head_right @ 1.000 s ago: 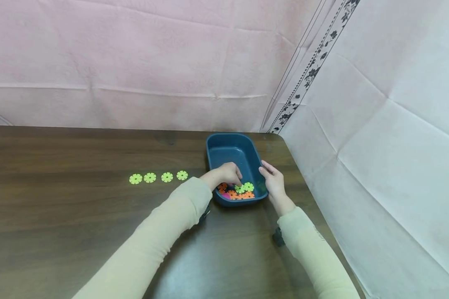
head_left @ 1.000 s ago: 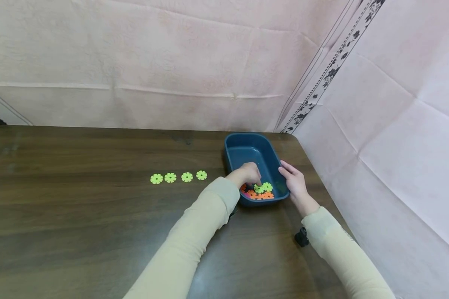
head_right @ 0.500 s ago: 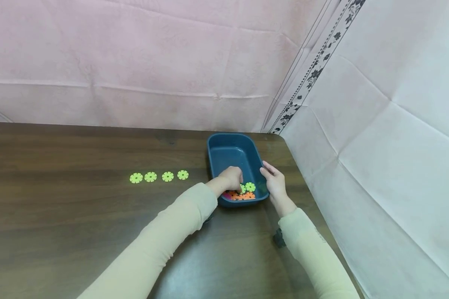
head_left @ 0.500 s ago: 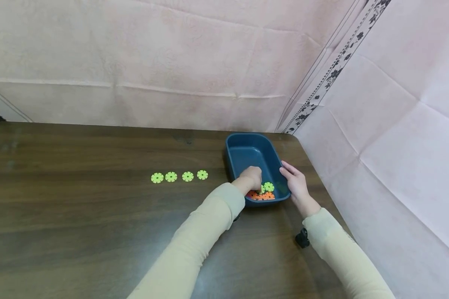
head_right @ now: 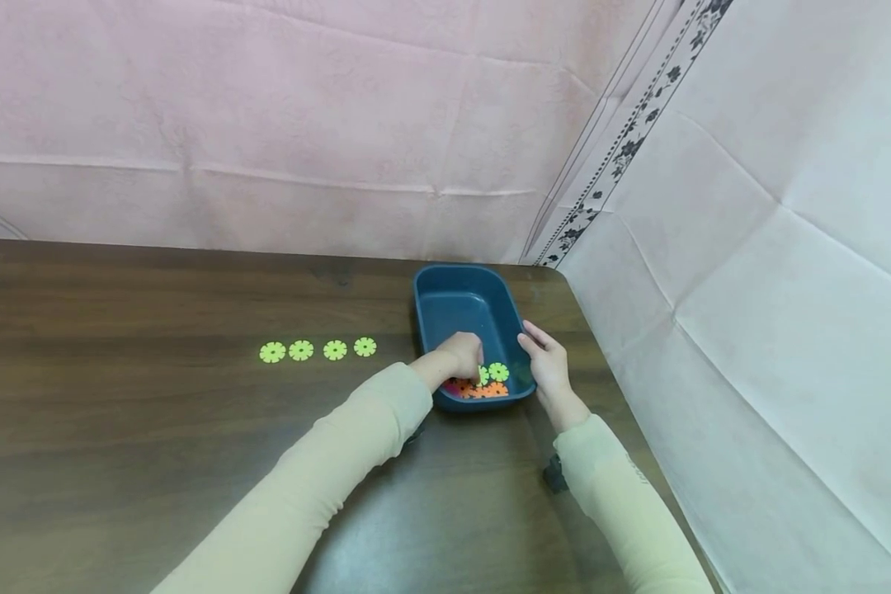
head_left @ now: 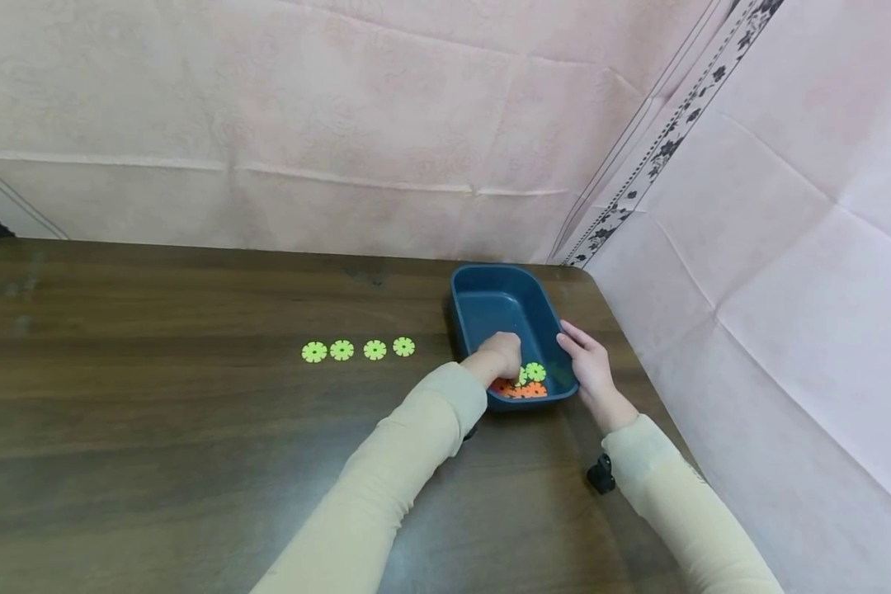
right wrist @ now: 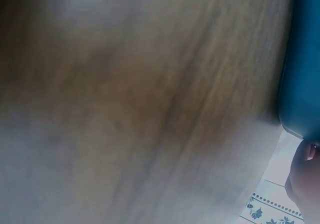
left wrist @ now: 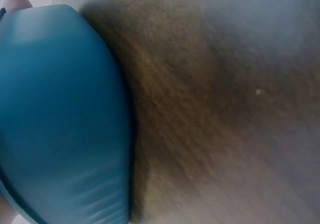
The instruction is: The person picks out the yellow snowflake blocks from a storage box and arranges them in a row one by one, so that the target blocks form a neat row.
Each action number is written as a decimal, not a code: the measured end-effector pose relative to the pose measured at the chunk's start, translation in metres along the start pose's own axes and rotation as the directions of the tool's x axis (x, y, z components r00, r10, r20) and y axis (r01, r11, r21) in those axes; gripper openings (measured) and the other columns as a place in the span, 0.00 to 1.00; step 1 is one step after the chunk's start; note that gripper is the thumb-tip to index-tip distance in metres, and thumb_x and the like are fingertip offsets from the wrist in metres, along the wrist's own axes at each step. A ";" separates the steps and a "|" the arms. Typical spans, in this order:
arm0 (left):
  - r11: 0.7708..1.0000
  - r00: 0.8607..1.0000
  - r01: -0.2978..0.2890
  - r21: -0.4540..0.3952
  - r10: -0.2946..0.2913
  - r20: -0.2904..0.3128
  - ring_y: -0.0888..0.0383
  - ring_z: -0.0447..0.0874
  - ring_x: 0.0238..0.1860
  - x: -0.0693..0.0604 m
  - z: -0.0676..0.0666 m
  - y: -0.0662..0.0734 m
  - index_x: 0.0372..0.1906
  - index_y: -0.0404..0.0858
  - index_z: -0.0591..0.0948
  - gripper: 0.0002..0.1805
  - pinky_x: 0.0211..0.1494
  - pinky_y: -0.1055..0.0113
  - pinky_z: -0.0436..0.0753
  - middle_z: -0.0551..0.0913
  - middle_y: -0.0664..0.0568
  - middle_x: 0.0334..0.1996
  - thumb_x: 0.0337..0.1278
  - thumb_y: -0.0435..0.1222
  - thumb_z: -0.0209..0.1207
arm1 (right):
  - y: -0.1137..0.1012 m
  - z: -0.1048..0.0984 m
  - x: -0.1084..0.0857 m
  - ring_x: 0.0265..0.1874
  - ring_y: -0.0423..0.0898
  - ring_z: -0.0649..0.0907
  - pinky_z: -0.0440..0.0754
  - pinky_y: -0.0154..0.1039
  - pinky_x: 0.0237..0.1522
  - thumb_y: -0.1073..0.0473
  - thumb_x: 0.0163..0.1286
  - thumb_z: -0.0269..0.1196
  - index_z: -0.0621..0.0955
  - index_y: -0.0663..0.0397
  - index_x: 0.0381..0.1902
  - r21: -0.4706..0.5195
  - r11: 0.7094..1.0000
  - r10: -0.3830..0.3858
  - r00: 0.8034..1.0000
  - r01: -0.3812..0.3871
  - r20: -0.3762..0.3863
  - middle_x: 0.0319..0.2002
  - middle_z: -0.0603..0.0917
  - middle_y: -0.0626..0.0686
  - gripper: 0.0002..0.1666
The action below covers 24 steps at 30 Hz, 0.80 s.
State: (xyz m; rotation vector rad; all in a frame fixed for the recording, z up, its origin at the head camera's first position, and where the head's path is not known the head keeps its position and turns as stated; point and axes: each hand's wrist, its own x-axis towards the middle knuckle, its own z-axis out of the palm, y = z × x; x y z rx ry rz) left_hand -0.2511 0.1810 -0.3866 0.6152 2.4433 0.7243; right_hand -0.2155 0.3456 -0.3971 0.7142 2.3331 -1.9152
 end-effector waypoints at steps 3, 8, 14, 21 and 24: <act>0.999 1.000 -0.001 -0.042 0.002 0.004 0.58 0.64 0.21 0.003 -0.001 -0.002 0.15 0.39 0.72 0.15 0.21 0.72 0.67 0.67 0.52 0.18 0.54 0.27 0.58 | 0.000 0.000 0.001 0.72 0.46 0.58 0.56 0.46 0.73 0.50 0.71 0.54 0.64 0.46 0.69 0.001 1.000 -0.006 1.000 0.006 -0.002 0.72 0.58 0.49 0.30; 0.993 1.000 0.008 -0.120 -0.008 0.004 0.59 0.64 0.21 0.004 -0.004 -0.005 0.13 0.40 0.71 0.17 0.21 0.73 0.66 0.67 0.52 0.17 0.56 0.27 0.55 | 0.000 0.000 0.001 0.72 0.46 0.58 0.56 0.45 0.73 0.51 0.71 0.54 0.64 0.46 0.69 0.005 1.000 -0.006 1.000 0.006 -0.005 0.72 0.59 0.49 0.30; 0.951 0.999 0.032 -0.307 -0.033 0.003 0.61 0.76 0.29 -0.001 -0.006 -0.005 0.38 0.34 0.83 0.06 0.34 0.72 0.81 0.82 0.49 0.38 0.55 0.27 0.59 | 0.001 0.001 0.001 0.71 0.46 0.59 0.58 0.45 0.72 0.51 0.71 0.54 0.64 0.47 0.69 0.012 1.000 -0.008 1.000 0.008 -0.005 0.72 0.60 0.50 0.30; 0.818 0.994 0.096 -0.567 -0.104 0.018 0.61 0.79 0.26 -0.001 -0.009 0.000 0.41 0.33 0.84 0.09 0.43 0.68 0.85 0.83 0.45 0.42 0.54 0.27 0.60 | 0.002 0.001 0.001 0.70 0.47 0.61 0.60 0.45 0.71 0.50 0.71 0.54 0.65 0.46 0.69 0.016 1.000 0.003 1.000 -0.003 -0.007 0.72 0.60 0.50 0.30; 0.768 0.995 0.089 -0.634 -0.097 0.022 0.58 0.83 0.30 -0.001 -0.013 0.001 0.42 0.33 0.84 0.09 0.44 0.67 0.84 0.84 0.44 0.43 0.54 0.28 0.61 | 0.001 0.001 0.001 0.70 0.47 0.62 0.60 0.45 0.71 0.51 0.71 0.54 0.65 0.46 0.68 0.022 1.000 -0.001 1.000 0.001 -0.007 0.71 0.61 0.50 0.30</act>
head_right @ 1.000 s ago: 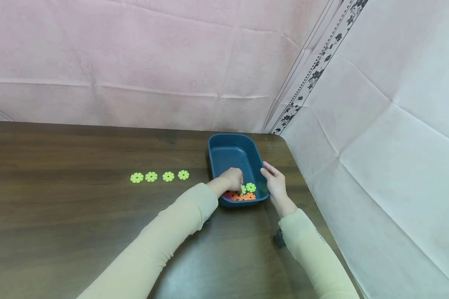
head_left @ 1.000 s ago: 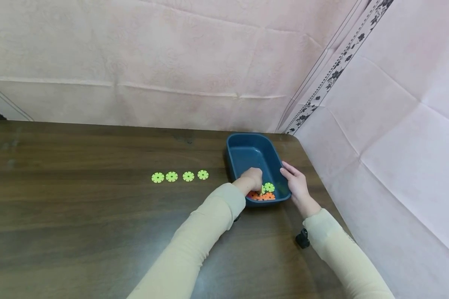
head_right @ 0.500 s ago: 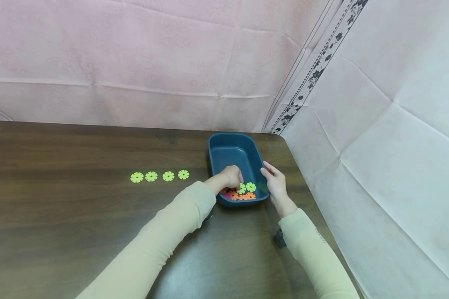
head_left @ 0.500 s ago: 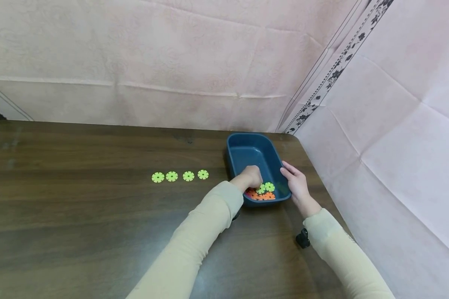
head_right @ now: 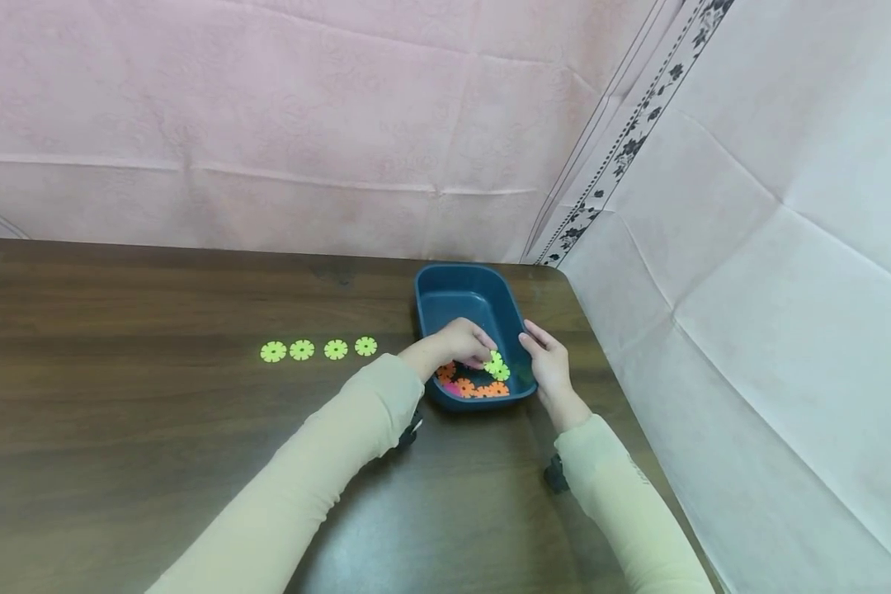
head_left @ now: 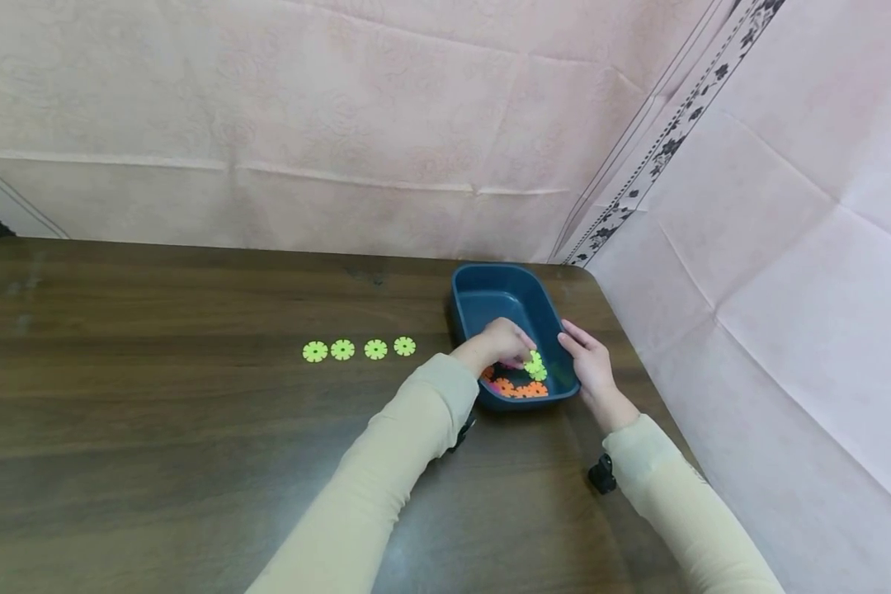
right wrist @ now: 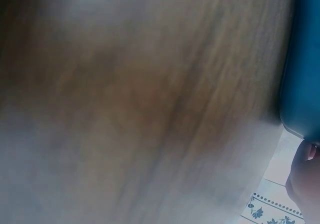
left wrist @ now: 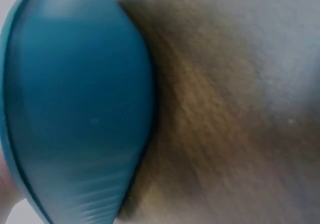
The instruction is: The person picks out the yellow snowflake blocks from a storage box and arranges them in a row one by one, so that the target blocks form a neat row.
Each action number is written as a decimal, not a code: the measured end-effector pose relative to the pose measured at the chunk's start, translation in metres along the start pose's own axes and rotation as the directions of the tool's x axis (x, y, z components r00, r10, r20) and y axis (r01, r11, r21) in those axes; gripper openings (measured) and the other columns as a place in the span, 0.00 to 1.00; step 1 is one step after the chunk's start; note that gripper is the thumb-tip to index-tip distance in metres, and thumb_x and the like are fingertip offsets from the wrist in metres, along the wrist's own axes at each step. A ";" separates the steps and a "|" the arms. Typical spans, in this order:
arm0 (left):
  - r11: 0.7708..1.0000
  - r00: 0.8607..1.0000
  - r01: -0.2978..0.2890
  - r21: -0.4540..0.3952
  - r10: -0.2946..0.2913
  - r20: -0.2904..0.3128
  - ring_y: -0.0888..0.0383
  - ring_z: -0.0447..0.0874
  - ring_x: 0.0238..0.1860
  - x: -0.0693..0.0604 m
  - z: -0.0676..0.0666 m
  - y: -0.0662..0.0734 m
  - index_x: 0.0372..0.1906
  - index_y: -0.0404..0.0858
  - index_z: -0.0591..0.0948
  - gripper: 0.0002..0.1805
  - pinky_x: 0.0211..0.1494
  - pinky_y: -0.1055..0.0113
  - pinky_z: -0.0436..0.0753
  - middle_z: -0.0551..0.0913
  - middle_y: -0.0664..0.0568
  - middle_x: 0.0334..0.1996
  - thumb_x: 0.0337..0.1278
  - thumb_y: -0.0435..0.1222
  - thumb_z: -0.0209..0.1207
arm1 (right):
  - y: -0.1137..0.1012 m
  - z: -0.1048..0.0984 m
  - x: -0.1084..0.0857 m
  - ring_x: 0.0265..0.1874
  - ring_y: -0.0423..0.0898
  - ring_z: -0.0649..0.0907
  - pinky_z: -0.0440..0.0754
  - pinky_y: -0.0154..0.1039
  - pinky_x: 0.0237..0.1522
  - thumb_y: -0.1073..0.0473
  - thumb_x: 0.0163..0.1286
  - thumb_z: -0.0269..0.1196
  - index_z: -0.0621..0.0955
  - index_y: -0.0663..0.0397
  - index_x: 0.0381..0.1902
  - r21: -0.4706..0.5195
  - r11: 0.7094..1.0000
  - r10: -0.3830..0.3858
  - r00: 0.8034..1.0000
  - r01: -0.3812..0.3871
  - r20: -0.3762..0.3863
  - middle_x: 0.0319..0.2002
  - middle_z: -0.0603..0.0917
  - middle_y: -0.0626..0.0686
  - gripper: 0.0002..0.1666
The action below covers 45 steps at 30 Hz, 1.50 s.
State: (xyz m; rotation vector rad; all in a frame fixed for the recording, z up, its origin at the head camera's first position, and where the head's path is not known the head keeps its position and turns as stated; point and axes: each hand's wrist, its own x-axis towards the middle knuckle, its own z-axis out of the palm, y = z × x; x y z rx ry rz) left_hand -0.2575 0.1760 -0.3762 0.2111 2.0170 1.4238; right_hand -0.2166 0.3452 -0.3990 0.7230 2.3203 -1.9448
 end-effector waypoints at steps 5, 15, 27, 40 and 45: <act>0.994 0.998 -0.013 -0.110 0.019 0.057 0.55 0.85 0.40 0.000 -0.008 0.005 0.46 0.32 0.83 0.12 0.48 0.67 0.83 0.82 0.43 0.48 0.56 0.28 0.60 | 0.000 0.000 0.000 0.70 0.48 0.61 0.60 0.45 0.72 0.51 0.71 0.54 0.65 0.46 0.69 -0.005 1.000 -0.002 1.000 0.002 0.003 0.72 0.60 0.50 0.29; 0.982 0.997 -0.028 -0.185 0.040 0.064 0.57 0.84 0.40 -0.003 -0.031 0.016 0.47 0.35 0.82 0.13 0.46 0.69 0.84 0.82 0.45 0.47 0.55 0.30 0.61 | 0.000 -0.002 -0.001 0.71 0.46 0.60 0.59 0.45 0.72 0.49 0.71 0.53 0.63 0.42 0.70 -0.020 1.000 0.017 1.000 -0.017 0.012 0.73 0.58 0.47 0.30; 0.976 0.995 -0.071 -0.207 0.085 0.058 0.55 0.82 0.41 -0.024 -0.073 0.031 0.52 0.33 0.79 0.16 0.55 0.65 0.81 0.81 0.42 0.48 0.57 0.29 0.59 | -0.002 -0.002 -0.004 0.72 0.45 0.57 0.57 0.45 0.73 0.46 0.70 0.53 0.61 0.41 0.70 -0.042 0.999 0.019 1.000 -0.019 0.017 0.73 0.55 0.46 0.32; 0.957 0.995 -0.099 -0.273 0.098 -0.015 0.58 0.79 0.40 -0.049 -0.126 0.029 0.57 0.30 0.75 0.19 0.60 0.63 0.77 0.78 0.41 0.51 0.59 0.26 0.56 | -0.003 0.000 -0.004 0.72 0.47 0.57 0.55 0.48 0.73 0.48 0.71 0.53 0.62 0.45 0.70 -0.050 0.999 -0.007 1.000 0.008 0.017 0.73 0.56 0.49 0.32; 0.943 0.995 -0.096 -0.317 0.091 -0.032 0.59 0.78 0.38 -0.056 -0.146 0.017 0.59 0.27 0.71 0.22 0.62 0.62 0.76 0.75 0.44 0.48 0.59 0.23 0.54 | -0.002 0.000 -0.004 0.72 0.47 0.58 0.56 0.48 0.73 0.49 0.71 0.53 0.62 0.45 0.70 -0.055 0.998 -0.001 1.000 0.002 0.015 0.73 0.56 0.48 0.31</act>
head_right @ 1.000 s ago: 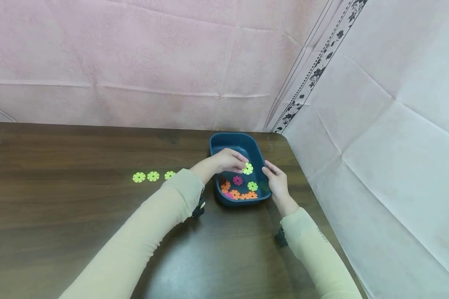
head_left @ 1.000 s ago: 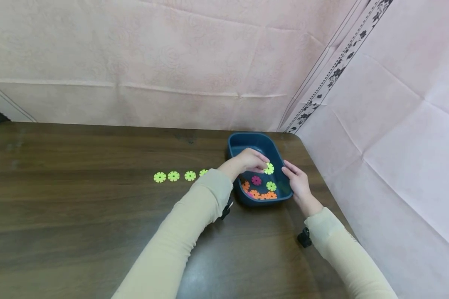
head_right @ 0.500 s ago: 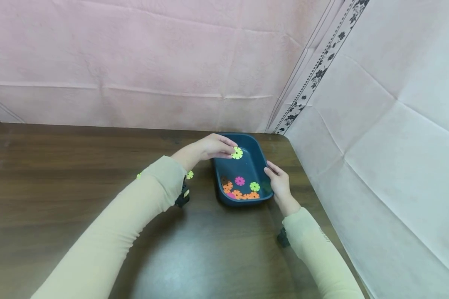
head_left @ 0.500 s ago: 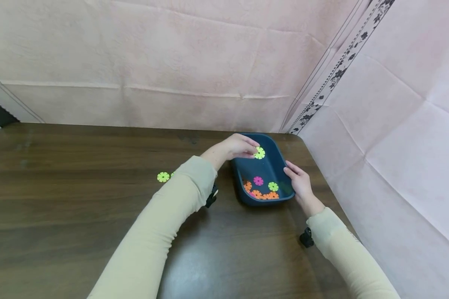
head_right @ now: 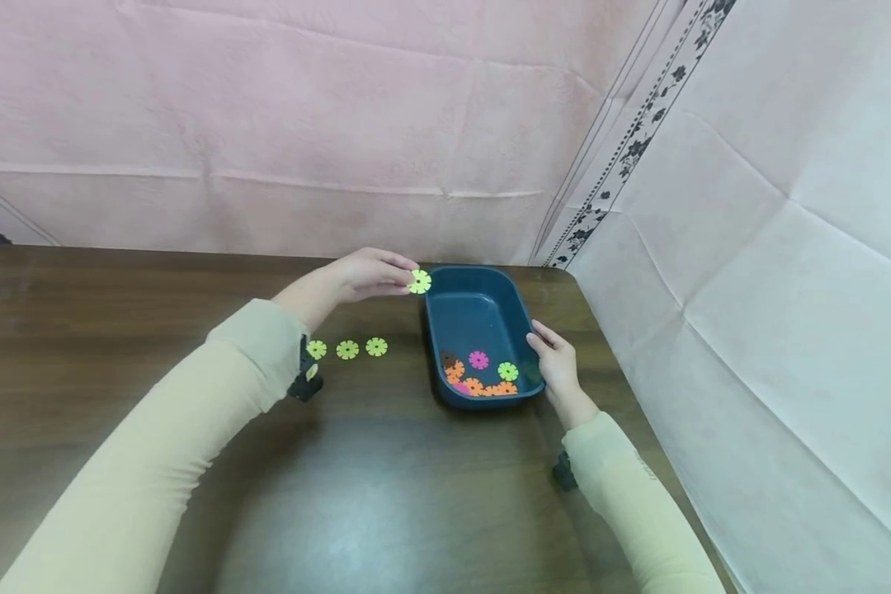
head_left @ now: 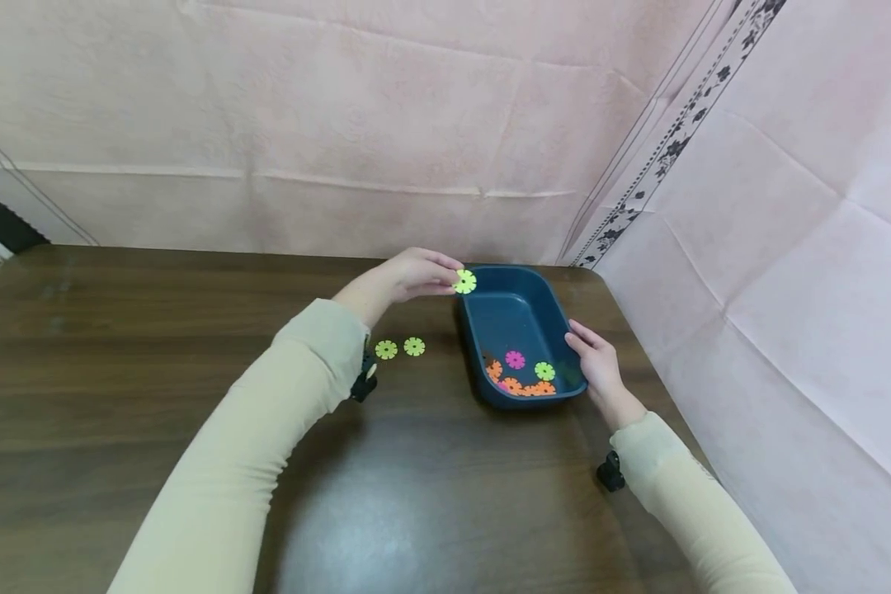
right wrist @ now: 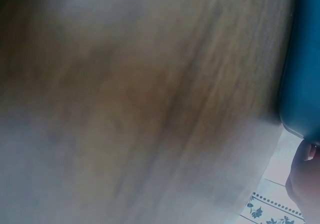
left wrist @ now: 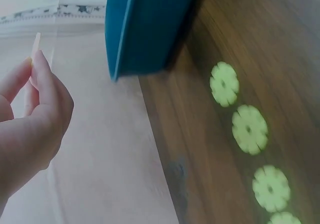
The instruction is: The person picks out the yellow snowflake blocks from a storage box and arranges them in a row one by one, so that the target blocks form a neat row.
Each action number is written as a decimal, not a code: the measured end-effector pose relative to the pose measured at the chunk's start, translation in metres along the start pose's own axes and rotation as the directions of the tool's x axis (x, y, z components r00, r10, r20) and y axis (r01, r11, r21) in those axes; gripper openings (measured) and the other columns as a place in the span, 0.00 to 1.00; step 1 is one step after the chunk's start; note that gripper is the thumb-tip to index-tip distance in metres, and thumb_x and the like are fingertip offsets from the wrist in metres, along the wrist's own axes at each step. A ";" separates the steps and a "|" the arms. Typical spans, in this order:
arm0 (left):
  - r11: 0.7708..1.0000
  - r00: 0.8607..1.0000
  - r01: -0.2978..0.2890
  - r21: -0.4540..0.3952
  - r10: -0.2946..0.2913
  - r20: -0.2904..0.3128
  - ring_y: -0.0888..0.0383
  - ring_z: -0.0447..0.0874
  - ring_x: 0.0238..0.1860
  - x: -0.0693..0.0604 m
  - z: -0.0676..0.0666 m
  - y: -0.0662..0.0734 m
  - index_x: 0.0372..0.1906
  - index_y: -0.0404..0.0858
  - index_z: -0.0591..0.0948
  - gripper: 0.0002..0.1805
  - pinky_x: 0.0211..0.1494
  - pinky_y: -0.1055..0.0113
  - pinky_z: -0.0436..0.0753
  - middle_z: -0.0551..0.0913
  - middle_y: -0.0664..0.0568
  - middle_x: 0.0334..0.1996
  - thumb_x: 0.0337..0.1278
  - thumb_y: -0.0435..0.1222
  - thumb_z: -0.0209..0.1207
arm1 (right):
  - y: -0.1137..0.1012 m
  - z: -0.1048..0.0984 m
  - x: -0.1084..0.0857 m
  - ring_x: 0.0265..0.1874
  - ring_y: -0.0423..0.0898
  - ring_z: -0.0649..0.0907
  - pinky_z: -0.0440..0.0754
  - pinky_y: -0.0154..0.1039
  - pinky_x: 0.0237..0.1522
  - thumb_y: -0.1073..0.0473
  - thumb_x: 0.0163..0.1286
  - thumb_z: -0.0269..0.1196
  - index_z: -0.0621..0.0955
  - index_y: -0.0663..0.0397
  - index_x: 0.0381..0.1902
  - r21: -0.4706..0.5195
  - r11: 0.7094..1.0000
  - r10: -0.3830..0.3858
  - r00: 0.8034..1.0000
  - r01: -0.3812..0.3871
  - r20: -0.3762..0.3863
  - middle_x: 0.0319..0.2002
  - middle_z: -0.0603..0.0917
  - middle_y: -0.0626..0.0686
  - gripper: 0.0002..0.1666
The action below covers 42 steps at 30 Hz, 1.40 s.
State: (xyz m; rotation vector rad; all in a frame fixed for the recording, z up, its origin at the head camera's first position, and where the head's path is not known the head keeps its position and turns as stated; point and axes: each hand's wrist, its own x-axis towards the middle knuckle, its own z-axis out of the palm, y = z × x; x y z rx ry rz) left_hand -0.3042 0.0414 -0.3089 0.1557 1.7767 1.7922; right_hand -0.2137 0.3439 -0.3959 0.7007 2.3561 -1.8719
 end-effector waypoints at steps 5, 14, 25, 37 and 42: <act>0.999 1.000 -0.014 -0.034 0.014 -0.008 0.61 0.77 0.39 -0.013 -0.030 -0.011 0.63 0.25 0.66 0.24 0.64 0.62 0.74 0.72 0.44 0.51 0.61 0.23 0.51 | 0.001 -0.001 0.001 0.72 0.47 0.58 0.57 0.47 0.73 0.47 0.71 0.52 0.62 0.43 0.70 -0.007 1.000 0.004 1.000 -0.004 0.003 0.73 0.56 0.47 0.31; 0.998 0.999 -0.035 -0.051 0.034 -0.014 0.67 0.80 0.34 -0.038 -0.082 -0.040 0.63 0.24 0.63 0.23 0.53 0.72 0.80 0.76 0.56 0.36 0.64 0.25 0.48 | 0.001 -0.002 0.000 0.72 0.46 0.56 0.55 0.46 0.73 0.46 0.71 0.52 0.61 0.42 0.71 -0.008 1.000 0.011 1.000 -0.010 0.011 0.74 0.54 0.46 0.32; 1.000 1.000 0.011 -0.015 -0.011 -0.013 0.70 0.80 0.37 -0.065 -0.125 -0.075 0.65 0.24 0.58 0.25 0.51 0.76 0.80 0.77 0.62 0.34 0.66 0.27 0.47 | 0.002 -0.002 0.000 0.72 0.46 0.57 0.56 0.44 0.73 0.51 0.72 0.53 0.62 0.48 0.70 0.014 0.999 -0.029 1.000 0.030 -0.005 0.73 0.57 0.50 0.31; 0.995 0.992 0.098 -0.011 -0.099 -0.079 0.72 0.80 0.37 -0.090 -0.170 -0.109 0.67 0.25 0.57 0.30 0.52 0.75 0.80 0.77 0.66 0.35 0.65 0.30 0.51 | -0.001 0.000 0.001 0.72 0.46 0.58 0.56 0.45 0.73 0.51 0.72 0.53 0.63 0.49 0.70 0.017 0.999 -0.034 0.999 0.034 0.003 0.73 0.58 0.51 0.31; 0.990 0.985 0.140 0.015 -0.138 -0.104 0.71 0.80 0.36 -0.096 -0.174 -0.114 0.68 0.24 0.56 0.30 0.51 0.74 0.81 0.78 0.64 0.34 0.64 0.29 0.52 | -0.001 -0.001 0.000 0.72 0.46 0.57 0.55 0.46 0.73 0.51 0.72 0.52 0.62 0.48 0.70 0.010 1.000 -0.026 1.000 0.026 0.005 0.73 0.57 0.50 0.31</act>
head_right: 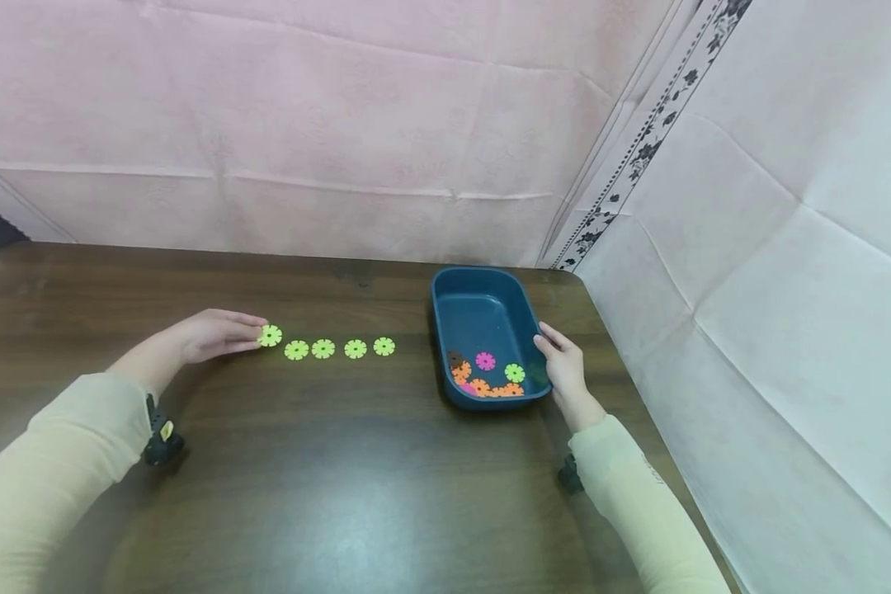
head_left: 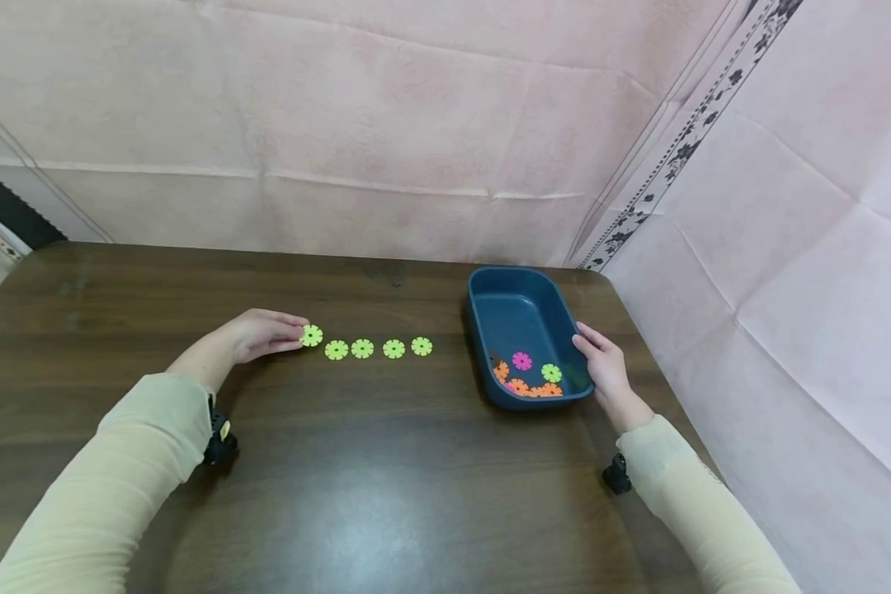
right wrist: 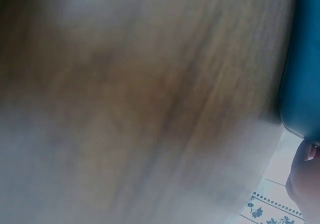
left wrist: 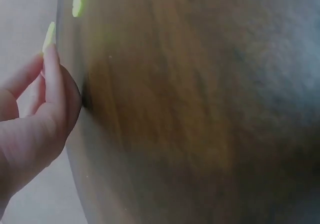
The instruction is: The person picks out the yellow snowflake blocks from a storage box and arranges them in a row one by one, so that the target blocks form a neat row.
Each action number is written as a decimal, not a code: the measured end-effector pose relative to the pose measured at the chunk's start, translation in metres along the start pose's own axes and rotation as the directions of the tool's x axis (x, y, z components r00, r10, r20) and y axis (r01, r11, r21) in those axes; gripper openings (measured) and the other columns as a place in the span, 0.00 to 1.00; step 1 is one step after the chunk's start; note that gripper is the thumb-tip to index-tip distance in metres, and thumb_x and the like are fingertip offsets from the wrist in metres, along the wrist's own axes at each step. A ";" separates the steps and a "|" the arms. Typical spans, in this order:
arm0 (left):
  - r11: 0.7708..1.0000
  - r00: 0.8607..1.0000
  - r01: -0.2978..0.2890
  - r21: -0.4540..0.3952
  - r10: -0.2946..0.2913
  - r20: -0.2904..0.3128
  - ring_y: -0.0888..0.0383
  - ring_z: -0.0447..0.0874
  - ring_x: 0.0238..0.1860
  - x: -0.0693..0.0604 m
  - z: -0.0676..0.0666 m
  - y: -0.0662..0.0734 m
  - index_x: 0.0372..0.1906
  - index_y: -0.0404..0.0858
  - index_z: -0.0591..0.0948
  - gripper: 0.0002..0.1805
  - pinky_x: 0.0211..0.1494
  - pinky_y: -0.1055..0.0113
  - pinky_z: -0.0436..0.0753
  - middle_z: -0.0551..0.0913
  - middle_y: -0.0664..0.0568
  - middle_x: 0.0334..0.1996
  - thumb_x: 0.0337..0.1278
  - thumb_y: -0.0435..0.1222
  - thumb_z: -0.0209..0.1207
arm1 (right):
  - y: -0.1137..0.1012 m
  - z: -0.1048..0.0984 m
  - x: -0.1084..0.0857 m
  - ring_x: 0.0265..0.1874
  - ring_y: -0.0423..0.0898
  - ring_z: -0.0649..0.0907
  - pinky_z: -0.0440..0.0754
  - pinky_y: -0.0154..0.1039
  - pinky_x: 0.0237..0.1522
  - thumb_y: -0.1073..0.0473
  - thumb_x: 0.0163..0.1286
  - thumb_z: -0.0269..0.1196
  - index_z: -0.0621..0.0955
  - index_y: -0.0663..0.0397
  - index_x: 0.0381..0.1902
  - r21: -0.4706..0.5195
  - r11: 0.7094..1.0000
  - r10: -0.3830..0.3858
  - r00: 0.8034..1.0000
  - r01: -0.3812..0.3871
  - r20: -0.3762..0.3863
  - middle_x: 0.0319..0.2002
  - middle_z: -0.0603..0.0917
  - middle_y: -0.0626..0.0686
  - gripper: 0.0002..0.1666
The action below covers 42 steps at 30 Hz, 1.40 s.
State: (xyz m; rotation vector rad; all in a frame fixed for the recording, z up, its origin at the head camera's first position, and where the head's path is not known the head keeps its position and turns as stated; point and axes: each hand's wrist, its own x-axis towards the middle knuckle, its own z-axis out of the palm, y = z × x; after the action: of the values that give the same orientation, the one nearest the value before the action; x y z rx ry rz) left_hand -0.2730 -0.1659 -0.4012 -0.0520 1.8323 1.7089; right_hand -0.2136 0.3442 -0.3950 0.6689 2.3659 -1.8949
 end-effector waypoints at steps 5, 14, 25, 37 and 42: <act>0.994 1.000 0.014 0.105 -0.011 -0.028 0.72 0.80 0.35 -0.001 0.002 0.003 0.66 0.23 0.59 0.29 0.49 0.74 0.82 0.79 0.60 0.36 0.64 0.29 0.52 | 0.002 -0.003 0.000 0.72 0.46 0.57 0.55 0.46 0.73 0.50 0.72 0.52 0.62 0.47 0.70 -0.001 1.000 0.005 1.000 -0.005 -0.001 0.73 0.56 0.50 0.31; 0.959 0.989 0.019 0.283 0.023 -0.145 0.69 0.78 0.28 -0.002 0.012 0.005 0.58 0.17 0.67 0.24 0.38 0.74 0.84 0.78 0.47 0.39 0.57 0.25 0.55 | 0.006 -0.004 0.001 0.72 0.47 0.57 0.55 0.47 0.73 0.48 0.71 0.52 0.61 0.47 0.70 -0.010 1.000 0.008 1.000 -0.008 -0.003 0.73 0.56 0.50 0.32; 0.929 0.978 -0.028 0.369 0.102 -0.183 0.65 0.80 0.35 0.003 0.026 0.028 0.58 0.20 0.68 0.23 0.44 0.71 0.84 0.73 0.33 0.54 0.60 0.28 0.54 | 0.004 -0.005 0.001 0.72 0.47 0.57 0.54 0.48 0.73 0.48 0.71 0.53 0.62 0.46 0.70 -0.010 1.000 0.024 0.999 -0.025 -0.021 0.73 0.57 0.49 0.32; 0.946 0.976 -0.171 0.276 0.201 -0.084 0.65 0.79 0.26 0.031 0.114 0.090 0.55 0.25 0.73 0.20 0.53 0.62 0.82 0.78 0.35 0.51 0.57 0.27 0.58 | 0.002 -0.001 -0.001 0.71 0.47 0.59 0.57 0.47 0.73 0.49 0.71 0.53 0.62 0.46 0.70 -0.011 1.000 0.022 0.999 -0.022 -0.023 0.73 0.58 0.50 0.31; 0.948 0.981 -0.187 0.256 0.194 -0.004 0.61 0.79 0.28 0.039 0.160 0.108 0.53 0.25 0.75 0.19 0.54 0.59 0.81 0.80 0.38 0.47 0.55 0.26 0.59 | 0.000 0.006 -0.002 0.71 0.48 0.59 0.57 0.47 0.72 0.48 0.71 0.53 0.63 0.45 0.70 0.001 1.000 0.031 0.999 -0.031 -0.007 0.73 0.57 0.49 0.31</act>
State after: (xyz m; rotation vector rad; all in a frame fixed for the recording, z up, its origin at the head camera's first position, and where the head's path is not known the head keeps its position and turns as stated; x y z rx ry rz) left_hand -0.2857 0.0121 -0.3179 0.2146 2.1233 1.5888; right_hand -0.2132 0.3378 -0.3959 0.7093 2.3452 -1.8843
